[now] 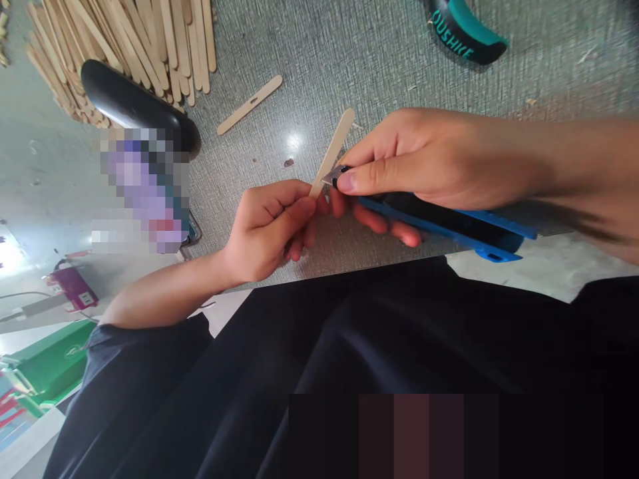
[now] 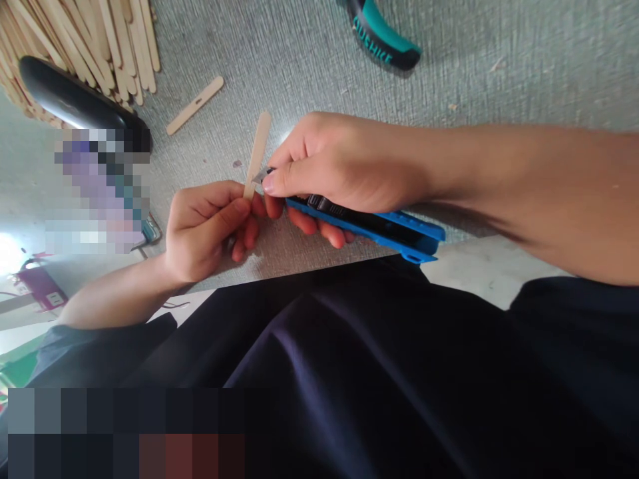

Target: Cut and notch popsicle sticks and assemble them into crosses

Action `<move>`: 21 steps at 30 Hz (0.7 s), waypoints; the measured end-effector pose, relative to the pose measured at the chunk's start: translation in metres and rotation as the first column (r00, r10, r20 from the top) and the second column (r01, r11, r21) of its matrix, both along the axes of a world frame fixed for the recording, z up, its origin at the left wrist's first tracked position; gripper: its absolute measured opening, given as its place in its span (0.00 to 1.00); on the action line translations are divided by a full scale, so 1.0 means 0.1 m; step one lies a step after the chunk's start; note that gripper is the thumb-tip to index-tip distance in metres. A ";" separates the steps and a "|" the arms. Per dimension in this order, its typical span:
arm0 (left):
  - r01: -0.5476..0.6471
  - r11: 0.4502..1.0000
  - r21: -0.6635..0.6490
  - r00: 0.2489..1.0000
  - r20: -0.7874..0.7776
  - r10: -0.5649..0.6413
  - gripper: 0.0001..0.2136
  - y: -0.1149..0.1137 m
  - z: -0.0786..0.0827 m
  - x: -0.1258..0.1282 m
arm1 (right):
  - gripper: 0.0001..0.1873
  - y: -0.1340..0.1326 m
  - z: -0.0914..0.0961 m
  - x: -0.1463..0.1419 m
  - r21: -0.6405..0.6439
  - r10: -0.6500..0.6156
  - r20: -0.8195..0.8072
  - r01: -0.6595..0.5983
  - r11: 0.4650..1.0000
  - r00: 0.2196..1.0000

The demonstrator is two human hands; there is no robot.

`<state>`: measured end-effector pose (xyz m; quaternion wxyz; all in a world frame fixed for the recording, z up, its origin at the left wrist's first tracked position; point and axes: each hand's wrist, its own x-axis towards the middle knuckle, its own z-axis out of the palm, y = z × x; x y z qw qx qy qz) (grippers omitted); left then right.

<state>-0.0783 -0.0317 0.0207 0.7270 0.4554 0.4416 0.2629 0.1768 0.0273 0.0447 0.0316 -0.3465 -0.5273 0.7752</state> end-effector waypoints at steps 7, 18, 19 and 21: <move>0.009 0.999 -0.031 0.999 0.041 -0.008 0.19 0.02 0.02 0.01 | 0.18 0.00 0.05 0.01 -0.054 -0.038 0.001 0.038 0.998 0.999; 0.017 1.000 0.004 0.998 0.057 -0.017 0.22 0.02 -0.01 0.03 | 0.21 0.07 0.09 -0.03 -0.161 -0.003 -0.022 0.000 0.987 1.000; 0.012 1.000 0.017 0.999 0.047 -0.013 0.23 0.01 -0.02 0.03 | 0.21 0.07 0.09 -0.03 -0.159 -0.004 -0.019 0.001 0.987 1.000; -0.011 0.999 0.043 1.000 0.014 0.010 0.24 0.00 -0.03 0.04 | 0.21 0.07 0.09 -0.05 -0.157 -0.028 0.010 0.029 0.987 1.000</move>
